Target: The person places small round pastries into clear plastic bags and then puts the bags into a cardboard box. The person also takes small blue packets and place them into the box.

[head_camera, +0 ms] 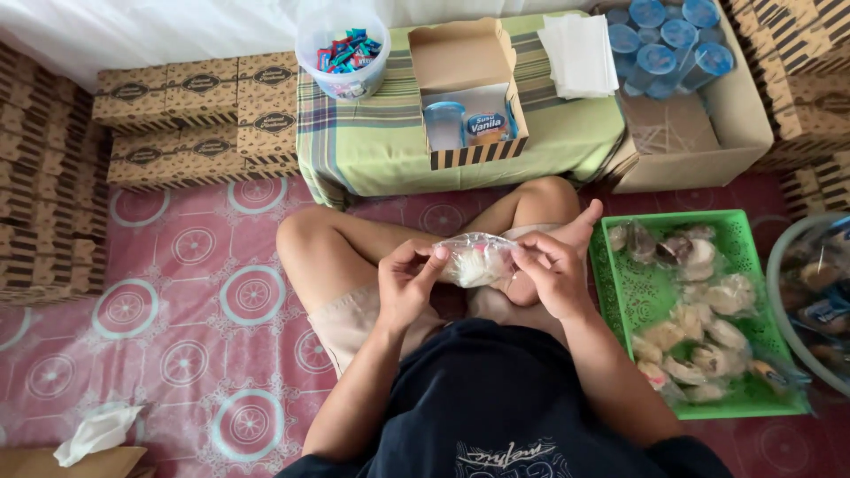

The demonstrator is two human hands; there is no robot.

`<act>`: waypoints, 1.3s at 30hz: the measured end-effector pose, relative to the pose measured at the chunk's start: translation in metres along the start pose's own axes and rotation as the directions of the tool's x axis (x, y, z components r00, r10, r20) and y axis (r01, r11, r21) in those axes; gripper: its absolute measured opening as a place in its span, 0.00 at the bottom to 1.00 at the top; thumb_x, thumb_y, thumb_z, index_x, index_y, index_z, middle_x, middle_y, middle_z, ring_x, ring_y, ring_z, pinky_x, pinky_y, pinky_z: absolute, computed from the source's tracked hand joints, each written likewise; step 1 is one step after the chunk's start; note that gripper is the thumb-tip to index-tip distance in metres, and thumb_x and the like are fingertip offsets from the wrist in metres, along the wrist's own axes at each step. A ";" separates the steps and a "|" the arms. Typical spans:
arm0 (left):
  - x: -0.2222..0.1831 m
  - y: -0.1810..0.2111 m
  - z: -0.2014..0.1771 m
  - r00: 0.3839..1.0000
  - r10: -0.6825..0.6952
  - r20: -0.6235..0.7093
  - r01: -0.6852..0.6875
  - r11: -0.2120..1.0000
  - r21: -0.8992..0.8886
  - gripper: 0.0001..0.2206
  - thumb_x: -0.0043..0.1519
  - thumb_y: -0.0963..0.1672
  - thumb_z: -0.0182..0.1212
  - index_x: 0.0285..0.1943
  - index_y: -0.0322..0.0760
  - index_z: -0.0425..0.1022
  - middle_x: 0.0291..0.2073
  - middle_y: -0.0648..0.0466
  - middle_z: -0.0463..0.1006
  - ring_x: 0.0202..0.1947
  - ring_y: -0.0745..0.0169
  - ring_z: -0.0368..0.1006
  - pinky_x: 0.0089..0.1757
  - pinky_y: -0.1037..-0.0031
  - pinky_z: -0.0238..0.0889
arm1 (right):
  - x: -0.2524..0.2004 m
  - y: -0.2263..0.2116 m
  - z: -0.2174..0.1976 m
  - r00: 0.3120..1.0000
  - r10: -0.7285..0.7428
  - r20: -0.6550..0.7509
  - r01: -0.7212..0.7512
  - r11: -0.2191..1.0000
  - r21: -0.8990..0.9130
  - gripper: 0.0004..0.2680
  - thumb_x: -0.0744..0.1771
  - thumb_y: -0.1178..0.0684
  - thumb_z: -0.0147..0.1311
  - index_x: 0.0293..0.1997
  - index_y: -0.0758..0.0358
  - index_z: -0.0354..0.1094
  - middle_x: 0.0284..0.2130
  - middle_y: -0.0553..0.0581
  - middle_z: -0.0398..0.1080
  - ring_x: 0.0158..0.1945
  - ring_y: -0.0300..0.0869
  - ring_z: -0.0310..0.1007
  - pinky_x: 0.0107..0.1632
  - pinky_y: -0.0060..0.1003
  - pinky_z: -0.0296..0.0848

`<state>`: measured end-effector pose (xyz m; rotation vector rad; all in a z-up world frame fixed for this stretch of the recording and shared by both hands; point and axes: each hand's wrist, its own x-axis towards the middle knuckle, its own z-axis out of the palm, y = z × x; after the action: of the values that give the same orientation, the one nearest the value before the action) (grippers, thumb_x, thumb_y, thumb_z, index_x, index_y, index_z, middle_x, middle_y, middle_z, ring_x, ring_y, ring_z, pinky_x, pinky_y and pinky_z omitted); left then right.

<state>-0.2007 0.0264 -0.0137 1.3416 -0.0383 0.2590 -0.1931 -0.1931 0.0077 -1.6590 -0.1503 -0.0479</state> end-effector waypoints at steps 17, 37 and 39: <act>0.015 0.034 0.011 0.932 0.300 0.203 -0.336 0.926 0.172 0.04 0.66 0.40 0.63 0.42 0.33 0.81 0.33 0.49 0.82 0.36 0.58 0.79 0.40 0.67 0.74 | 0.018 -0.042 0.000 0.940 -0.226 0.255 0.279 0.940 -0.198 0.03 0.66 0.59 0.61 0.41 0.64 0.73 0.29 0.57 0.72 0.34 0.41 0.73 0.41 0.38 0.76; 0.024 0.023 0.005 0.936 0.352 0.009 -0.347 0.918 0.193 0.03 0.61 0.39 0.70 0.35 0.32 0.82 0.30 0.48 0.81 0.34 0.57 0.80 0.41 0.69 0.73 | 0.017 -0.060 -0.002 0.872 -0.485 0.061 0.482 0.832 -0.276 0.06 0.66 0.57 0.65 0.28 0.62 0.77 0.21 0.53 0.71 0.24 0.37 0.70 0.43 0.32 0.73; 0.025 0.018 0.007 0.937 0.348 0.026 -0.348 0.925 0.151 0.04 0.61 0.39 0.69 0.35 0.30 0.81 0.29 0.47 0.80 0.34 0.60 0.78 0.41 0.68 0.72 | 0.021 -0.038 -0.008 0.887 -0.461 0.027 0.453 0.859 -0.239 0.07 0.67 0.57 0.64 0.29 0.65 0.76 0.22 0.53 0.71 0.27 0.36 0.70 0.46 0.31 0.71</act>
<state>-0.1796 0.0270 0.0092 1.4850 -0.2622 0.5736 -0.1763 -0.1962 0.0485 -1.8300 -0.5333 -0.4712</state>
